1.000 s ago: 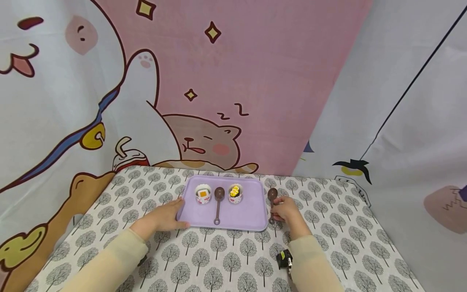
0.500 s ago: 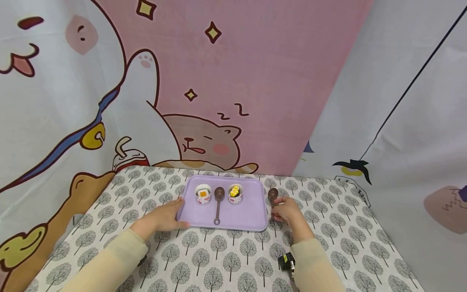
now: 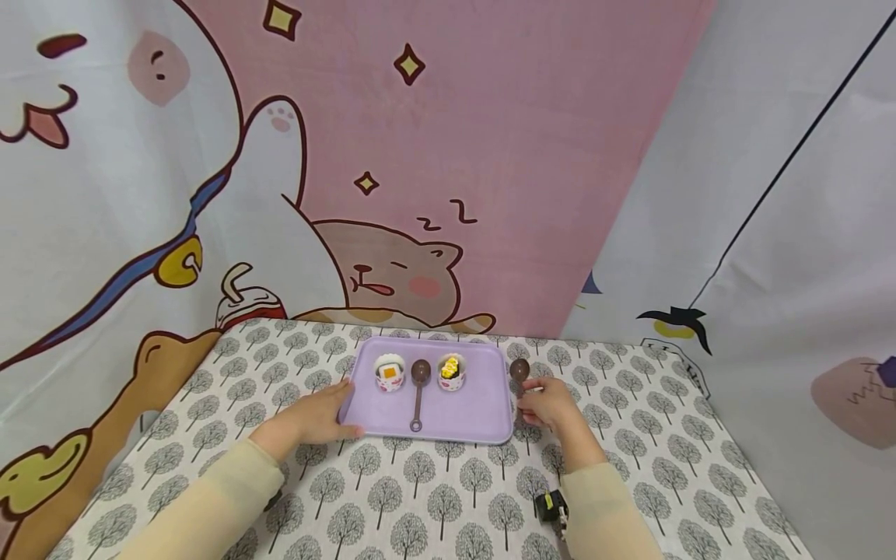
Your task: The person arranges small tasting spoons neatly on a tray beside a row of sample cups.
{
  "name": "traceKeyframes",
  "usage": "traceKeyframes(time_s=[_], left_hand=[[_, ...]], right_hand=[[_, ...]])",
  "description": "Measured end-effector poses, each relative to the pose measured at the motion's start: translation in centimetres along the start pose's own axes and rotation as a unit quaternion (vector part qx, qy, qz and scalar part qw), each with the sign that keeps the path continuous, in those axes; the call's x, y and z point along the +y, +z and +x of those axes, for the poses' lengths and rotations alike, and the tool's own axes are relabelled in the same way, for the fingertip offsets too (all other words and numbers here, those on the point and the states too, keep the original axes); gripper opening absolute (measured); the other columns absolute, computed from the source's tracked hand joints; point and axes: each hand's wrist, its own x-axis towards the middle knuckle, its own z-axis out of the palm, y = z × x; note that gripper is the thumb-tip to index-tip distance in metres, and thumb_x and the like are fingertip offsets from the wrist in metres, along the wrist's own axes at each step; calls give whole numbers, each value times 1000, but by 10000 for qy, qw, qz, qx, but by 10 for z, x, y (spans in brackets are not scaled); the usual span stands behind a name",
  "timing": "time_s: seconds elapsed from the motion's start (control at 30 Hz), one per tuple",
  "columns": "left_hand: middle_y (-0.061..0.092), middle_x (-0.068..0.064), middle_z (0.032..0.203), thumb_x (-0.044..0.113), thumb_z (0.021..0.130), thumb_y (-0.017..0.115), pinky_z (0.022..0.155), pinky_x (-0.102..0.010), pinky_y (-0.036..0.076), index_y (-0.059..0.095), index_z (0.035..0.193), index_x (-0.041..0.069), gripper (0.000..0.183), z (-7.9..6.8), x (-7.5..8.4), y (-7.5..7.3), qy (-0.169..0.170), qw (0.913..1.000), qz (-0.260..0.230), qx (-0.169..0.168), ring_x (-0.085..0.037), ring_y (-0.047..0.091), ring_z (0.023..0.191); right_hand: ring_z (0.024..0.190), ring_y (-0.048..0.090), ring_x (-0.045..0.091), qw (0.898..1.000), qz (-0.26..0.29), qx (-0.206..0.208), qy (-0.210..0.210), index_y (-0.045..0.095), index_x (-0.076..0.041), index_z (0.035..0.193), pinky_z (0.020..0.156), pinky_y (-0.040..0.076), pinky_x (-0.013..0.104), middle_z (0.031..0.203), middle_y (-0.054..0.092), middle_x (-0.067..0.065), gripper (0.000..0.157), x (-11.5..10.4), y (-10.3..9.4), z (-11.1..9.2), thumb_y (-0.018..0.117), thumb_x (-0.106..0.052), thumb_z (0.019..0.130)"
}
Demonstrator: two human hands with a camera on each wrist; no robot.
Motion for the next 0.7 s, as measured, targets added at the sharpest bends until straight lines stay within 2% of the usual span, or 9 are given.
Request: traceKeyframes(time_s=[0.33,0.7], left_hand=[[30,-21,160,55,84,73,117,-57,28,33,152,-6,100,0,0,1,2,10000,25,-13,-42,32,145],[30,-22,159,54,84,74,116,-58,29,34,151,-7,99,-1,1,0,58,10000,-42,-10,-43,32,144]], right_hand=[[70,63,17,9998,131,-102,-71,50,13,129,67,61,30,90,65,14,47,-10,5,-10,69,8,87],[71,63,18,9990,342,-265,-66,51,12,128,66,60,29,94,67,17,45,-10,18,-9,66,13,86]])
